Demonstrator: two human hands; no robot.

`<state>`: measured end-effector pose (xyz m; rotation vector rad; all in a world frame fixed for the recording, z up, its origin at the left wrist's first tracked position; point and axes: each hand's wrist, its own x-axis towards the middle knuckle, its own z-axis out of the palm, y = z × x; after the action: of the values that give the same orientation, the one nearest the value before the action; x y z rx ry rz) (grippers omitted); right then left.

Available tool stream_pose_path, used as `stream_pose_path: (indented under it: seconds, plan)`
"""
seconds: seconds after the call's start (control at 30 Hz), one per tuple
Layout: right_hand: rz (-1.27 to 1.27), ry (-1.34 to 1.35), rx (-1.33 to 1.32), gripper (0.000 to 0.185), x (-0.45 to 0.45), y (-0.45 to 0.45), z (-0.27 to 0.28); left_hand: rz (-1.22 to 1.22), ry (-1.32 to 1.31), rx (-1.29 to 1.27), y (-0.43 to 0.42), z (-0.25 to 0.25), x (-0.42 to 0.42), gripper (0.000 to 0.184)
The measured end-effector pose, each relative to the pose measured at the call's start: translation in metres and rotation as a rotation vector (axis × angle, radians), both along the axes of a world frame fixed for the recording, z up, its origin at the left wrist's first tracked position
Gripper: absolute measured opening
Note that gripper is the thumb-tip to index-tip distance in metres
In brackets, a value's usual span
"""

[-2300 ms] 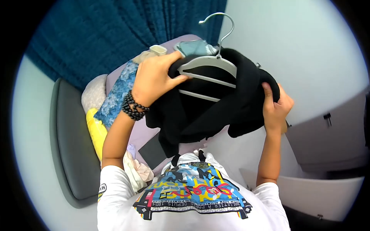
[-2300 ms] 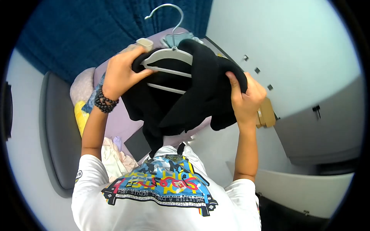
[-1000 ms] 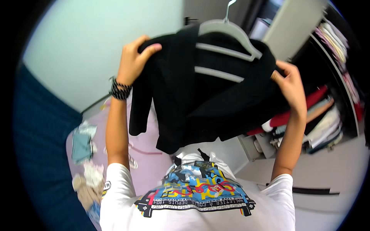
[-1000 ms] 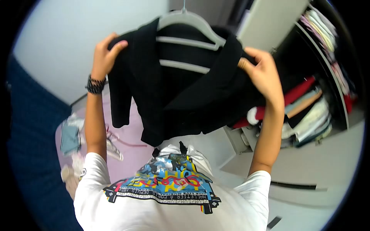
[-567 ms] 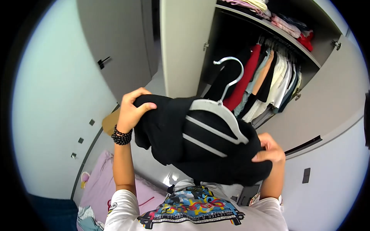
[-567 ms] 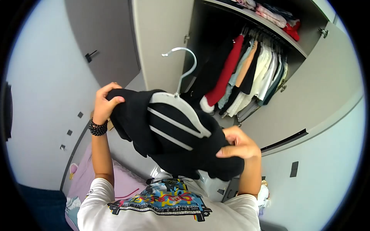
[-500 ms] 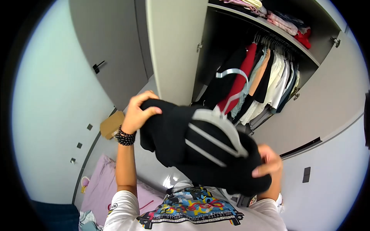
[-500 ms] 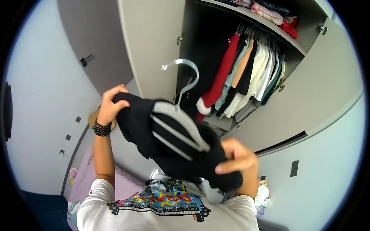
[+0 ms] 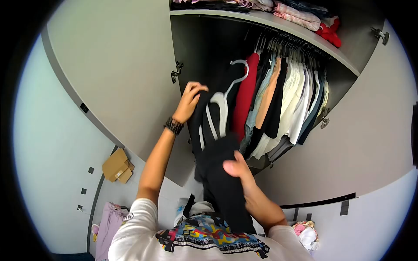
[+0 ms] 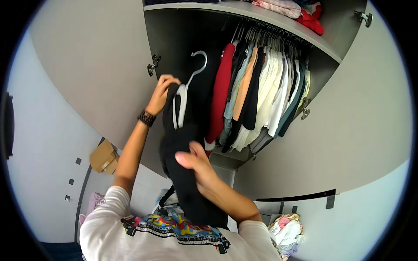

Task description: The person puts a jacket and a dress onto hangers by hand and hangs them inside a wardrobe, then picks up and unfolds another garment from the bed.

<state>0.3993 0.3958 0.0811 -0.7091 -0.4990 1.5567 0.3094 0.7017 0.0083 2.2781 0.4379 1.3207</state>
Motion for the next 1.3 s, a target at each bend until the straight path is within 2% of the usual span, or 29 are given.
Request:
stream_pose_path:
  seconds: [0.03, 0.1, 0.13, 0.17, 0.23, 0.27, 0.3, 0.37, 0.43, 0.5, 0.57, 0.67, 0.7, 0.77, 0.8, 0.9, 0.93, 0.97, 1.03, 1.07, 1.1, 1.17, 1.3]
  plan:
    - [-0.025, 0.013, 0.009, 0.055, -0.004, 0.018, 0.016, -0.006, 0.015, 0.032, 0.016, 0.005, 0.013, 0.025]
    - [-0.129, -0.023, 0.034, 0.046, -0.008, 0.062, 0.028, -0.061, -0.018, -0.074, 0.04, 0.02, 0.026, 0.028]
    - [-0.069, -0.052, 0.086, 0.044, 0.0, 0.087, 0.028, -0.064, -0.093, -0.19, 0.072, 0.005, 0.03, 0.028]
    - [-0.013, -0.084, 0.137, 0.042, 0.007, 0.113, 0.027, -0.063, -0.144, -0.366, 0.065, 0.019, 0.024, 0.027]
    - [-0.07, -0.04, 0.043, 0.041, 0.01, 0.152, 0.031, -0.064, -0.233, -0.495, 0.057, 0.03, 0.006, 0.03]
    - [-0.142, -0.032, 0.067, 0.043, 0.01, 0.175, 0.029, -0.046, -0.29, -0.55, 0.037, 0.041, -0.002, 0.031]
    - [-0.107, -0.049, 0.11, 0.043, 0.013, 0.189, 0.03, -0.03, -0.346, -0.609, 0.017, 0.046, -0.01, 0.033]
    - [-0.114, -0.011, 0.162, 0.042, 0.017, 0.22, 0.03, 0.245, -0.344, -0.233, 0.011, 0.028, -0.016, 0.036]
    - [-0.176, -0.029, 0.211, 0.038, 0.008, 0.25, 0.033, 0.129, -0.379, -0.237, 0.0, 0.023, -0.028, 0.039]
    - [-0.144, -0.103, 0.365, 0.034, 0.009, 0.29, 0.029, 0.066, -0.417, -0.515, -0.018, 0.017, -0.033, 0.044]
    - [-0.18, -0.104, 0.374, 0.027, 0.009, 0.314, 0.037, 0.131, -0.379, -0.491, 0.004, -0.016, -0.028, 0.053]
    - [-0.165, -0.14, 0.401, 0.024, 0.034, 0.358, 0.043, 0.017, -0.34, -0.456, 0.012, -0.002, -0.036, 0.05]
    - [-0.239, -0.172, 0.382, 0.023, 0.041, 0.369, 0.048, 0.019, -0.342, -0.45, 0.019, -0.003, -0.036, 0.05]
    - [-0.226, -0.216, 0.473, 0.021, 0.073, 0.421, 0.048, 0.061, -0.269, -0.327, 0.035, -0.008, -0.03, 0.049]
    - [-0.349, -0.286, 0.444, 0.02, 0.075, 0.426, 0.054, 0.035, -0.263, -0.332, 0.037, -0.01, -0.027, 0.047]
    - [-0.198, -0.241, 0.536, 0.017, 0.109, 0.47, 0.054, -0.013, -0.269, -0.326, 0.038, -0.013, -0.02, 0.045]
    - [-0.358, -0.272, 0.515, 0.017, 0.112, 0.478, 0.059, -0.013, -0.277, -0.314, 0.041, -0.017, -0.018, 0.044]
    - [-0.358, -0.269, 0.521, 0.017, 0.116, 0.485, 0.06, -0.049, -0.281, -0.394, 0.042, -0.024, -0.017, 0.044]
    - [-0.467, -0.142, 0.49, 0.022, 0.143, 0.525, 0.055, -0.026, -0.245, -0.398, 0.042, -0.037, -0.014, 0.045]
    - [-0.465, -0.207, 0.454, 0.022, 0.166, 0.548, 0.047, -0.015, -0.228, -0.394, 0.041, -0.042, -0.013, 0.046]
    - [-0.463, -0.208, 0.461, 0.022, 0.166, 0.538, 0.051, 0.029, -0.2, -0.448, 0.04, -0.05, -0.011, 0.046]
    - [-0.482, -0.396, 0.289, 0.02, 0.153, 0.493, 0.044, 0.034, -0.164, -0.498, 0.04, -0.058, -0.01, 0.044]
    - [-0.561, -0.379, 0.3, 0.019, 0.149, 0.476, 0.018, 0.03, -0.244, -0.553, 0.043, -0.061, 0.009, 0.041]
